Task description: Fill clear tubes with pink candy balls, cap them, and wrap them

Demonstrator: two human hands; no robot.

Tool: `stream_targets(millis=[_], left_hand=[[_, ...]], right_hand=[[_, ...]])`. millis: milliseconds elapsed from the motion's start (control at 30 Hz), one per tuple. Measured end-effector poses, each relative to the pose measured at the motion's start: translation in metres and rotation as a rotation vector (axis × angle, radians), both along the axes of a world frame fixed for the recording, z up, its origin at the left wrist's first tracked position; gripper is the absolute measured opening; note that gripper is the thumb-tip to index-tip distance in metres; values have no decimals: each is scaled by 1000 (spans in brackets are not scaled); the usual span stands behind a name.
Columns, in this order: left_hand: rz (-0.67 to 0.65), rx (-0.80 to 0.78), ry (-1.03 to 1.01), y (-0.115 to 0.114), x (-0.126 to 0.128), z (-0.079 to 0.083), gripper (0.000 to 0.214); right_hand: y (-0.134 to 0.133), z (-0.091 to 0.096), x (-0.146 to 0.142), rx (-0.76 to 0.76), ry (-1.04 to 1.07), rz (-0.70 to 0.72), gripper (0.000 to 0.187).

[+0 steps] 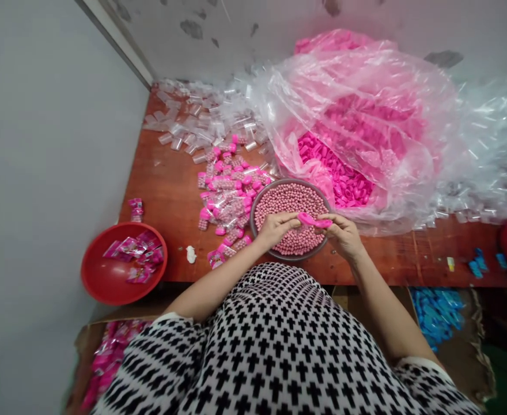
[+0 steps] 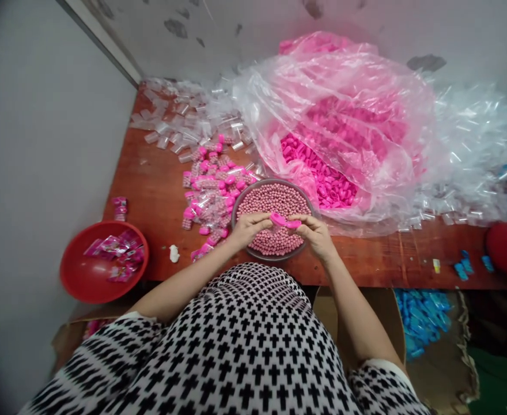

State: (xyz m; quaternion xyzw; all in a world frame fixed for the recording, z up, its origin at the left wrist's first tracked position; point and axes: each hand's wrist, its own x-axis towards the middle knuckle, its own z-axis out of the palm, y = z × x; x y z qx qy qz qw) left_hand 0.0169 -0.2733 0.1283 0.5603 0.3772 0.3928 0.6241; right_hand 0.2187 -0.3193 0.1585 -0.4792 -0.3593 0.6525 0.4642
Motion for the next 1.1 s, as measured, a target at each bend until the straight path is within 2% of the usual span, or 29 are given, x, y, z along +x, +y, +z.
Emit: stream_targets(millis=[100,200,300,467,533,600,733,800,867,967,1033,1100], left_hand=[[-69,257,83,-5,2,2,22],[-78,377,124,-10,3,7,23],[-59,426,142,-15,3,9,23],[15,441,163,-17,1,5,23],[31,448,196,-12,-8,5,23],[30,454,253,-1,-26,8,23],[114,402,471,37,-80,13,24],[129,392,629,66,-101,8,26],[147,397,810,101,-108,-5,30],[76,368,1055,158,-88,-34,35],[-2,313,1195,195,-62,-55,36],[-66,191,1324,225,-36,-73,36]], right_hand=[[2,0,-8,-126,87,94,36],[1,3,-17,-302,222,227,37],[-2,1,-27,-354,310,150,30],[1,-9,-51,-341,304,-37,17],[8,-12,-64,-374,312,-35,19],[17,-13,-76,-411,351,29,26],[37,-15,-84,-404,399,158,44],[43,-20,-78,-394,355,128,44],[46,-30,-66,-405,281,68,41],[47,-45,-47,-429,176,-9,35],[48,-52,-36,-428,126,-49,33],[50,-57,-23,-422,88,-78,30]])
